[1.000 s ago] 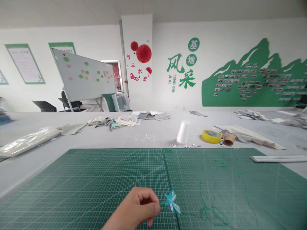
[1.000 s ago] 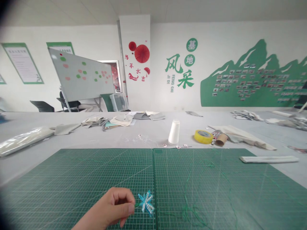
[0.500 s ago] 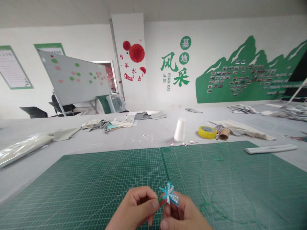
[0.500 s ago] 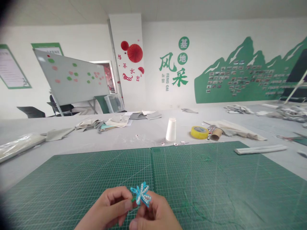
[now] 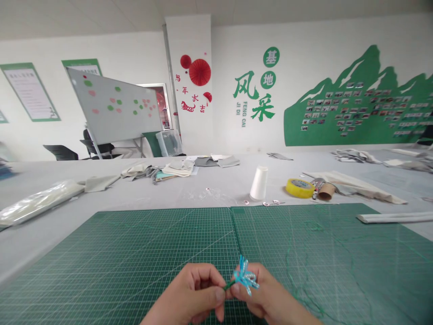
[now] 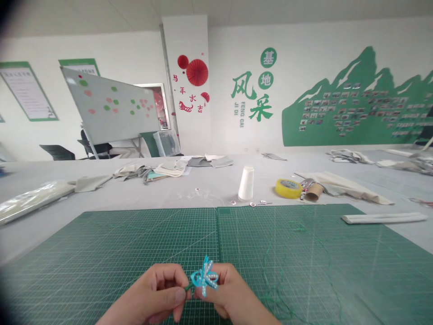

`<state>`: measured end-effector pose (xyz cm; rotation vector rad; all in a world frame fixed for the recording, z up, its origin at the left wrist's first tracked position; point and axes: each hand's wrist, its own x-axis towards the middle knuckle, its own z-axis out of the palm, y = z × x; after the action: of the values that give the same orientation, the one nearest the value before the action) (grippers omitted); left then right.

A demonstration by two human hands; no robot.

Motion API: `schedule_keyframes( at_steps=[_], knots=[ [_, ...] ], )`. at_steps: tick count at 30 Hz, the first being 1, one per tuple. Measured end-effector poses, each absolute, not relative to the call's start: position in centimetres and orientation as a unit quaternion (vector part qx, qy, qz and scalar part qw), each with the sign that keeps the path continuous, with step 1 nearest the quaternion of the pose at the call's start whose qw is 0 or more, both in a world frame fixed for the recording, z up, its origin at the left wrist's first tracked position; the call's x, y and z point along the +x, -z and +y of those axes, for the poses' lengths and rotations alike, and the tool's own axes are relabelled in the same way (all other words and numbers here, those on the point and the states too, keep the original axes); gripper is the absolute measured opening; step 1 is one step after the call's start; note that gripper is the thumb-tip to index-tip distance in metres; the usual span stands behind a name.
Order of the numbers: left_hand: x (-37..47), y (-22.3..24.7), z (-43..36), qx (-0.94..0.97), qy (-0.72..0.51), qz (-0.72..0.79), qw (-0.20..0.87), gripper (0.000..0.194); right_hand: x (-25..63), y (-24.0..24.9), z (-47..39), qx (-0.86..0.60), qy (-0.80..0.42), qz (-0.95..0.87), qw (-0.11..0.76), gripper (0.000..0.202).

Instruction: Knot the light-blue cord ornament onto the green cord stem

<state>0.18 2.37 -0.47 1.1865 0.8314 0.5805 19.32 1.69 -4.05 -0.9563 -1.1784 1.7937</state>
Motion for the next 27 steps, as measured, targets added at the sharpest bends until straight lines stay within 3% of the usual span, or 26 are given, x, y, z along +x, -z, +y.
schedule_keyframes(
  at_steps=[6, 11, 18, 27],
  knots=[
    [0.2, 0.2, 2.2, 0.568, -0.198, 0.396, 0.694, 0.019, 20.4, 3.3, 3.6, -0.378, -0.675, -0.546, 0.322, 0.022],
    [0.4, -0.5, 1.6, 0.592, -0.174, 0.429, 0.660, 0.014, 21.0, 1.6, 5.3, -0.322, -0.672, -0.615, 0.258, 0.021],
    [0.7, -0.1, 1.3, 0.622, -0.153, 0.459, 0.616, 0.013, 20.4, -0.9, 4.5, -0.356, -0.589, -0.697, 0.202, 0.017],
    [0.8, 0.2, 1.8, 0.629, -0.206, 0.467, 0.587, 0.016, 19.6, -3.2, 1.4, -0.448, -0.238, -0.839, 0.198, 0.017]
  ],
)
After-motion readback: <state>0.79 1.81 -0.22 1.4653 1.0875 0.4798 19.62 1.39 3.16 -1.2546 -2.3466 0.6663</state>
